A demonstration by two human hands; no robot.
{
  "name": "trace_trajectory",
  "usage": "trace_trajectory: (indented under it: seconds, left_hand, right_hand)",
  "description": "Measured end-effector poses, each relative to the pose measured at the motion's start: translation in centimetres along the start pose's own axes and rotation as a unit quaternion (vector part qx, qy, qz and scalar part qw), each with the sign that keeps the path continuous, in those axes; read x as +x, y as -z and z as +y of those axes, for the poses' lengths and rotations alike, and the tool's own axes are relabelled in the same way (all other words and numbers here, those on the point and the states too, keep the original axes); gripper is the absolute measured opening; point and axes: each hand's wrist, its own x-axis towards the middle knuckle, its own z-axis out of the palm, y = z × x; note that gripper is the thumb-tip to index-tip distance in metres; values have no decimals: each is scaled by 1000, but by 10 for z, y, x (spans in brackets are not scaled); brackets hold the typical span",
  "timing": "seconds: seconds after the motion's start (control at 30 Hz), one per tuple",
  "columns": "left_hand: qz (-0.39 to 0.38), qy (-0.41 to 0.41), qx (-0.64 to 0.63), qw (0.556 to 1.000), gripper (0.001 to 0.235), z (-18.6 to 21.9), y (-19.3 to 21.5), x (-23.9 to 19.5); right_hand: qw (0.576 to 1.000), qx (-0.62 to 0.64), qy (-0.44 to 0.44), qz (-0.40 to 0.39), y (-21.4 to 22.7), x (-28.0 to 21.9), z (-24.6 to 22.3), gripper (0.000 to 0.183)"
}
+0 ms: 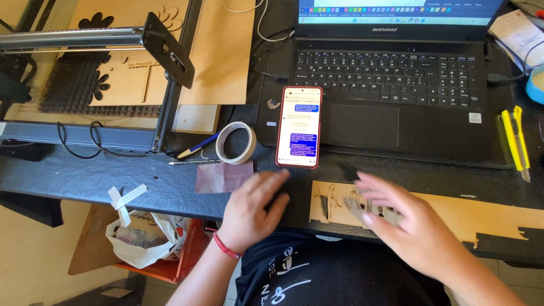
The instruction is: Using a utility knife to carefully cut out a laser-etched name from a thin piece of plywood on a workbench.
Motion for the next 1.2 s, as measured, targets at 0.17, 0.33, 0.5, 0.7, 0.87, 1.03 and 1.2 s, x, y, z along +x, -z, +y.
trace_trajectory:
  seconds: [0.17, 0.33, 0.5, 0.7, 0.87, 1.03, 1.2]
  left_hand:
    - [-190, -83, 60, 977, 71, 9, -6, -2]
    - [-233, -101, 85, 964, 85, 15, -21, 8]
    - [-236, -108, 90, 962, 81, 16, -26, 13]
    - [-213, -125, 48, 968, 69, 19, -22, 13]
    - [-175, -144, 1, 974, 53, 20, -19, 16]
    - [-172, -130, -47, 975, 51, 25, -14, 27]
    - [-142, -79, -83, 983, 52, 21, -20, 25]
  right_hand:
    - [904, -373, 199, 56, 29, -34, 74, 86]
    - [852, -492, 165, 61, 49, -48, 122, 114]
    - [838, -530, 111, 65, 62, -52, 147, 113]
    - [845, -530, 42, 53, 69, -52, 146, 99]
    - [836, -531, 109, 79, 74, -54, 136, 80]
    - [858, -473, 155, 128, 77, -51, 124, 39]
    - [871, -444, 161, 134, 83, -42, 112, 30]
